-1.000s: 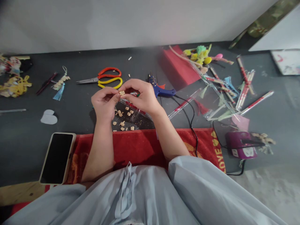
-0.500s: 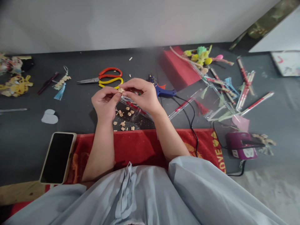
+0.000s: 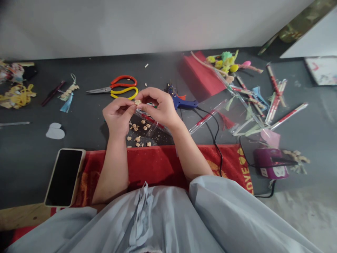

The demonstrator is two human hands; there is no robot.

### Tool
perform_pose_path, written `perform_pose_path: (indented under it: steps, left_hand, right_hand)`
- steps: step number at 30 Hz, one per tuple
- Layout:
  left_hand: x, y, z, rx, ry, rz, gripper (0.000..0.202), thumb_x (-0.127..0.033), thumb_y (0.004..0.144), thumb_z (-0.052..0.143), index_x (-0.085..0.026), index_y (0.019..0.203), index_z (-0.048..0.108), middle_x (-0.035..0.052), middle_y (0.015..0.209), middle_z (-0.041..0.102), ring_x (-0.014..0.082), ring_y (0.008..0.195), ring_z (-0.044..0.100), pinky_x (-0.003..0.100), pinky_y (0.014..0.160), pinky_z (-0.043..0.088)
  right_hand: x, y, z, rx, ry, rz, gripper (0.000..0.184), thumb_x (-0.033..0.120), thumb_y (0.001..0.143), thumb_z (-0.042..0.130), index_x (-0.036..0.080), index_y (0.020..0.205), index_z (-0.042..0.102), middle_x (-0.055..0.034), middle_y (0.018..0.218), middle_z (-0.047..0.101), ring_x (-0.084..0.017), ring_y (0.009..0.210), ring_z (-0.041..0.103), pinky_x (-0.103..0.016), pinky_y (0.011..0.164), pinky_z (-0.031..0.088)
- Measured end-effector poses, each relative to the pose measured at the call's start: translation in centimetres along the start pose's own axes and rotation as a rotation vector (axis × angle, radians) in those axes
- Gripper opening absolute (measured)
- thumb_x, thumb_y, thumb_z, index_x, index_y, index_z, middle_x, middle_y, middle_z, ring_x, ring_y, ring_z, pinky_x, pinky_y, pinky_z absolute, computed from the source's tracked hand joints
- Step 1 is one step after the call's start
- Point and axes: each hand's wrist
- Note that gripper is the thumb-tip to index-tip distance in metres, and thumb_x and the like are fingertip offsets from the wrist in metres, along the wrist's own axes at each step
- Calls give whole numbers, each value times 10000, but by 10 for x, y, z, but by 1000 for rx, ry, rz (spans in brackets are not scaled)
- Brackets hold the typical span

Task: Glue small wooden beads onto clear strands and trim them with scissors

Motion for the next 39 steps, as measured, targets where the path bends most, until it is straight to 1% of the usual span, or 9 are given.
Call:
perform_pose_path:
  steps: [6, 10, 13, 16, 21, 27, 31, 34, 39]
  left_hand:
    - [-1, 0, -1, 9, 9, 26, 94, -316, 749, 744, -232, 736, 705, -15, 704, 680, 92, 676, 624, 228, 601, 478]
    - [0, 0, -1, 13, -13, 39, 56, -280, 748, 746, -239, 743, 708, -23, 706, 680, 83, 678, 623, 215, 602, 479]
    - [0, 0, 0, 10, -21, 22, 62, -281, 747, 747, -236, 741, 705, -22, 707, 678, 82, 678, 622, 211, 605, 484]
    - [-1, -1, 3, 7, -50, -28, 110, -321, 755, 739, -224, 733, 694, -17, 696, 665, 80, 659, 616, 216, 606, 493]
    - [-1, -3, 6, 16, -110, -72, 144, -356, 763, 728, -221, 744, 679, -20, 707, 651, 65, 634, 600, 200, 587, 486]
    - [5, -2, 6, 0, -116, -125, 226, -430, 743, 730, -233, 840, 676, -14, 765, 662, 63, 619, 607, 192, 563, 497]
    - [8, -1, 7, 39, -124, -93, 257, -414, 708, 764, -249, 880, 668, -23, 786, 664, 75, 677, 637, 205, 610, 518]
    - [9, -1, 8, 48, -112, -80, 269, -409, 686, 782, -242, 862, 667, -25, 775, 666, 76, 673, 639, 208, 621, 523]
    - [11, -1, 8, 24, -124, -136, 224, -397, 709, 766, -220, 822, 686, -13, 779, 690, 77, 668, 651, 199, 606, 531]
  right_hand:
    - [0, 0, -1, 13, -35, -24, 290, 450, 798, 673, 170, 865, 635, -11, 846, 653, -92, 774, 612, -238, 701, 510]
    - [1, 1, -1, 16, -26, -52, 281, 442, 802, 674, 168, 857, 638, -11, 836, 650, -90, 767, 601, -240, 694, 500]
    - [0, 0, -1, 20, -29, -45, 298, 459, 800, 671, 170, 867, 641, -8, 837, 649, -89, 766, 601, -243, 699, 503]
    - [0, -1, 0, 2, -38, -28, 301, 470, 818, 644, 183, 909, 660, -11, 880, 663, -96, 802, 617, -254, 727, 517]
    - [-4, 0, -2, -9, -77, -75, 251, 417, 868, 595, 222, 989, 694, -14, 939, 685, -105, 846, 626, -261, 732, 518]
    - [-7, 2, -7, -39, -143, -96, 174, 329, 809, 674, 254, 961, 712, 3, 900, 675, -112, 833, 612, -271, 718, 505]
    - [-4, 3, -9, -22, -157, -110, 143, 256, 800, 671, 250, 937, 709, 2, 878, 655, -107, 783, 600, -275, 694, 501]
    - [-1, 3, -9, -5, -207, -142, 132, 263, 805, 663, 236, 930, 697, 2, 858, 652, -108, 768, 596, -283, 705, 503]
    - [1, 3, -9, 11, -298, -150, 144, 309, 808, 663, 229, 926, 687, -2, 853, 659, -116, 782, 596, -296, 735, 500]
Point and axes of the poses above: each hand's wrist, its own y-axis towards the middle knuckle, its own z-axis out of the palm, x = y × z
